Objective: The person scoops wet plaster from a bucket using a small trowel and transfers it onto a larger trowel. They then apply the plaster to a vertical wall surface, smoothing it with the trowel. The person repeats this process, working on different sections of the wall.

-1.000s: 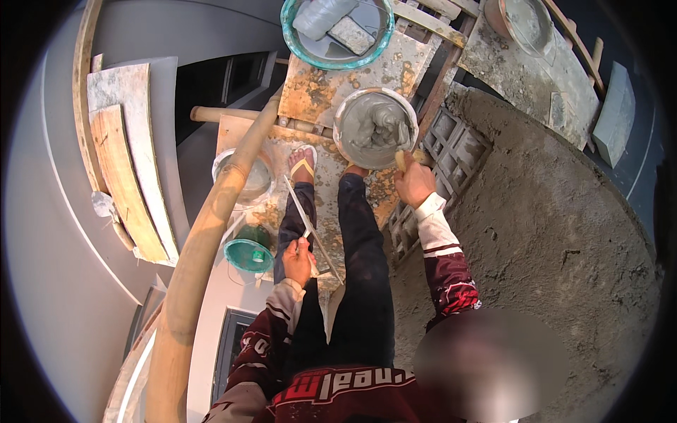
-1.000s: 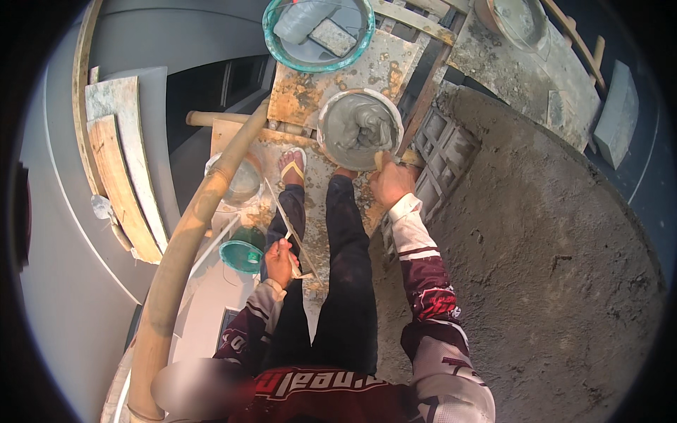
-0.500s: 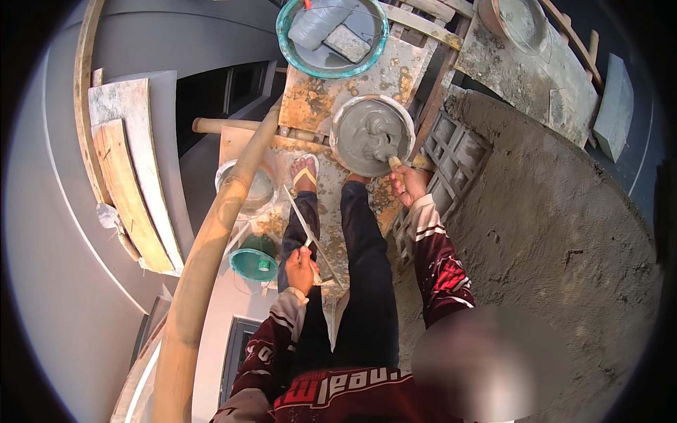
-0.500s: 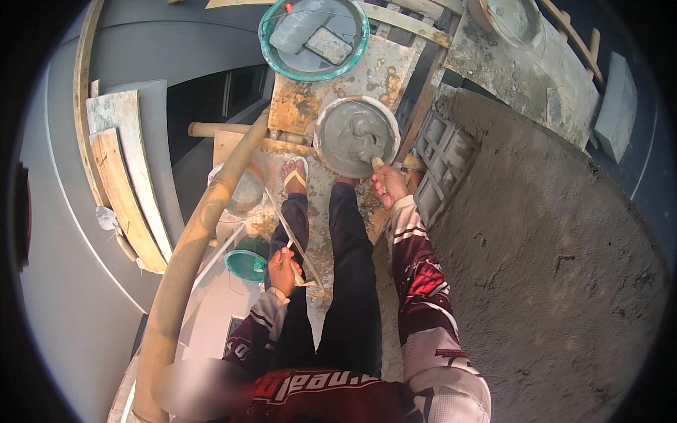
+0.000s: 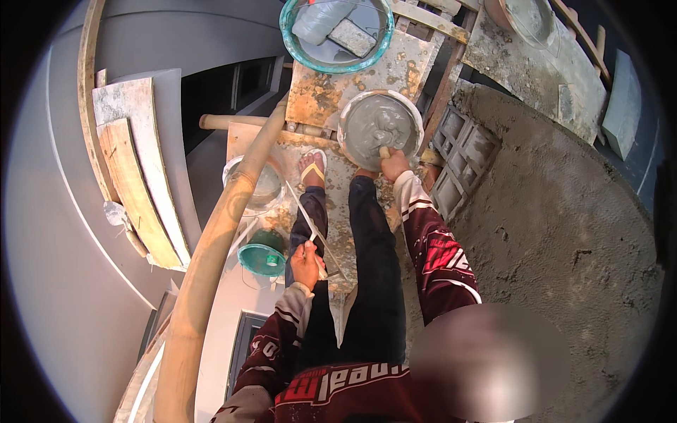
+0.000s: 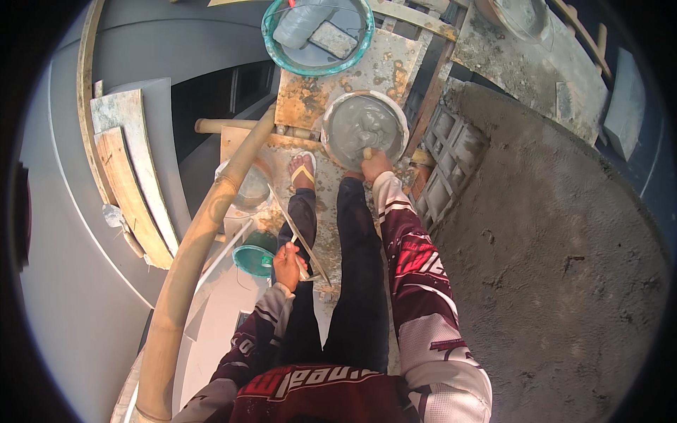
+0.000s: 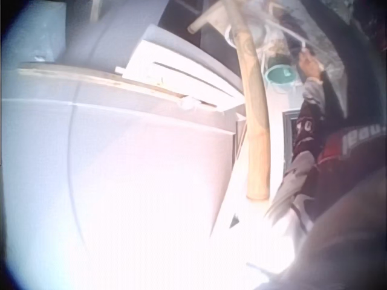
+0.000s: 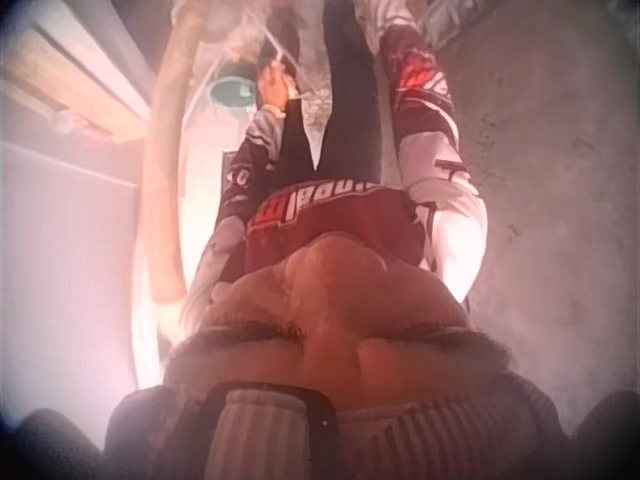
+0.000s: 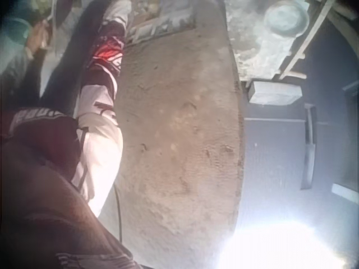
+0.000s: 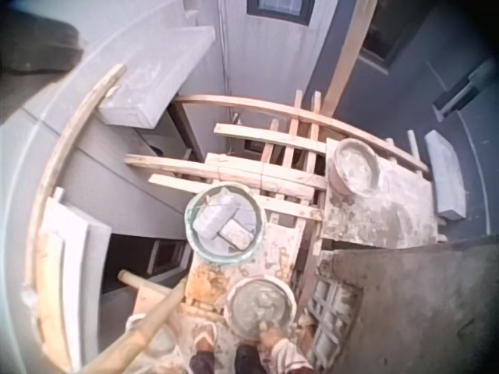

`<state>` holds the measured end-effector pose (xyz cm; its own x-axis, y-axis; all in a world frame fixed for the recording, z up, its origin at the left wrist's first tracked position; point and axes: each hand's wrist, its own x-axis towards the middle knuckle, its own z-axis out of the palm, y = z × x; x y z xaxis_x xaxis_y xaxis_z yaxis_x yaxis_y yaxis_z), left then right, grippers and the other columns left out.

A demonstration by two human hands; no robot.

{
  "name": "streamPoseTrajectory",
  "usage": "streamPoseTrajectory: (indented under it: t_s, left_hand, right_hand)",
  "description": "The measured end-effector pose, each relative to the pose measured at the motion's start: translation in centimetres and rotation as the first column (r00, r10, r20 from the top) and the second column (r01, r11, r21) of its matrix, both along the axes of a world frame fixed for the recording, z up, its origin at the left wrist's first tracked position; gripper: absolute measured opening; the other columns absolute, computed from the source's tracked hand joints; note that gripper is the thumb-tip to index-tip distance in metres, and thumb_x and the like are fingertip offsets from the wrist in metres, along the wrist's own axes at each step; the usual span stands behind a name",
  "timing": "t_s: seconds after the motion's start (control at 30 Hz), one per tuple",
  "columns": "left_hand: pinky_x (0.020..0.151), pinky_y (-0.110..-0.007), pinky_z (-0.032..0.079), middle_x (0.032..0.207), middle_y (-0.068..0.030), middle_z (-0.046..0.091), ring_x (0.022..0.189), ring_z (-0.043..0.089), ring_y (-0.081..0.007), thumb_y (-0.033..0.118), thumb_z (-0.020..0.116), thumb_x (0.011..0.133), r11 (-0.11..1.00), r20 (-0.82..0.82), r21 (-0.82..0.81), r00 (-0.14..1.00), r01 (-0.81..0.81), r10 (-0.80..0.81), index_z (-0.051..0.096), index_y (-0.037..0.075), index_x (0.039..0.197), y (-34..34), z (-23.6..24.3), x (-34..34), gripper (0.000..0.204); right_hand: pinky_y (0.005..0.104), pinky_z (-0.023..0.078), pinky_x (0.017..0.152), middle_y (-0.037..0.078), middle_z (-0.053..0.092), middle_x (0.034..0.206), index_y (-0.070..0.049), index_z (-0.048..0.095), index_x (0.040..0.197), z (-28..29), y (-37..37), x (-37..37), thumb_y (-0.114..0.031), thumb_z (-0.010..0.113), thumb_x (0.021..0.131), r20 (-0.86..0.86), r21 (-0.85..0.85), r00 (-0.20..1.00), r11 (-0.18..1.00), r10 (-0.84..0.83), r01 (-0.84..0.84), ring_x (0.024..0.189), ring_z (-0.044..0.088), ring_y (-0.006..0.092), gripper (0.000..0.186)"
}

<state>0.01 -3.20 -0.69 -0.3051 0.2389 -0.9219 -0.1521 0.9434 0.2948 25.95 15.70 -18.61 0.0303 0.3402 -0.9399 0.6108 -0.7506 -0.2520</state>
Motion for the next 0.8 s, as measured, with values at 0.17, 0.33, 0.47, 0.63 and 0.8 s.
streamPoseTrajectory:
  t_s: [0.17,0.33,0.47,0.63,0.8]
  left_hand:
    - [0.044,-0.028,0.044,0.054,-0.0048,0.051,0.043,0.052,-0.0130,0.044,0.050,0.097,0.997,-0.025,0.076,1.000,0.016,-0.015,0.054,0.002,0.086,-0.3,-0.1,-0.3,0.044]
    - [0.044,-0.028,0.045,0.055,-0.0049,0.051,0.045,0.052,-0.0133,0.043,0.050,0.097,0.999,-0.017,0.039,1.000,0.004,-0.003,0.055,0.002,0.087,-0.6,-0.3,-0.3,0.042]
    - [0.044,-0.028,0.045,0.055,-0.0049,0.051,0.045,0.053,-0.0139,0.043,0.050,0.098,1.000,0.011,0.022,1.000,0.018,-0.019,0.055,0.002,0.088,0.7,-0.1,1.0,0.042]
    - [0.044,-0.029,0.046,0.054,-0.0045,0.052,0.044,0.053,-0.0132,0.045,0.050,0.097,1.000,-0.014,0.025,1.000,0.012,-0.012,0.055,0.003,0.085,0.5,-0.3,-0.3,0.044]
    - [0.043,-0.028,0.044,0.054,-0.0042,0.051,0.044,0.052,-0.0124,0.045,0.049,0.097,0.999,-0.035,0.040,0.999,0.008,-0.006,0.055,0.002,0.086,-0.4,-0.1,-0.2,0.045]
  right_hand:
    - [0.0428,0.054,0.057,0.021,0.067,0.091,-0.004,0.044,0.135,7.9,-2.0,0.2,-0.015,0.055,0.082,-0.150,-0.142,0.868,0.879,-0.474,0.456,0.068,0.068,0.0331,0.055]
    - [0.0382,0.055,0.059,0.018,0.069,0.085,-0.005,0.038,0.143,8.0,-3.0,-3.6,-0.013,0.052,0.085,0.323,0.154,0.744,0.743,0.585,-0.651,0.077,0.069,0.0234,0.060]
    - [0.0370,0.053,0.052,0.016,0.068,0.084,-0.002,0.043,0.137,-2.0,-4.3,-2.9,-0.014,0.054,0.084,0.547,0.070,0.479,0.533,0.686,-0.843,0.069,0.068,0.0233,0.056]
    - [0.0346,0.051,0.046,0.014,0.065,0.083,-0.008,0.052,0.123,1.7,0.3,0.3,-0.011,0.048,0.085,-0.124,-0.067,0.921,0.929,-0.369,0.363,0.071,0.067,0.0181,0.038]
    - [0.0350,0.053,0.050,0.017,0.066,0.091,-0.007,0.038,0.141,7.9,-4.5,-2.8,-0.010,0.047,0.087,0.262,0.268,0.904,0.875,0.337,-0.403,0.073,0.067,0.0203,0.054]
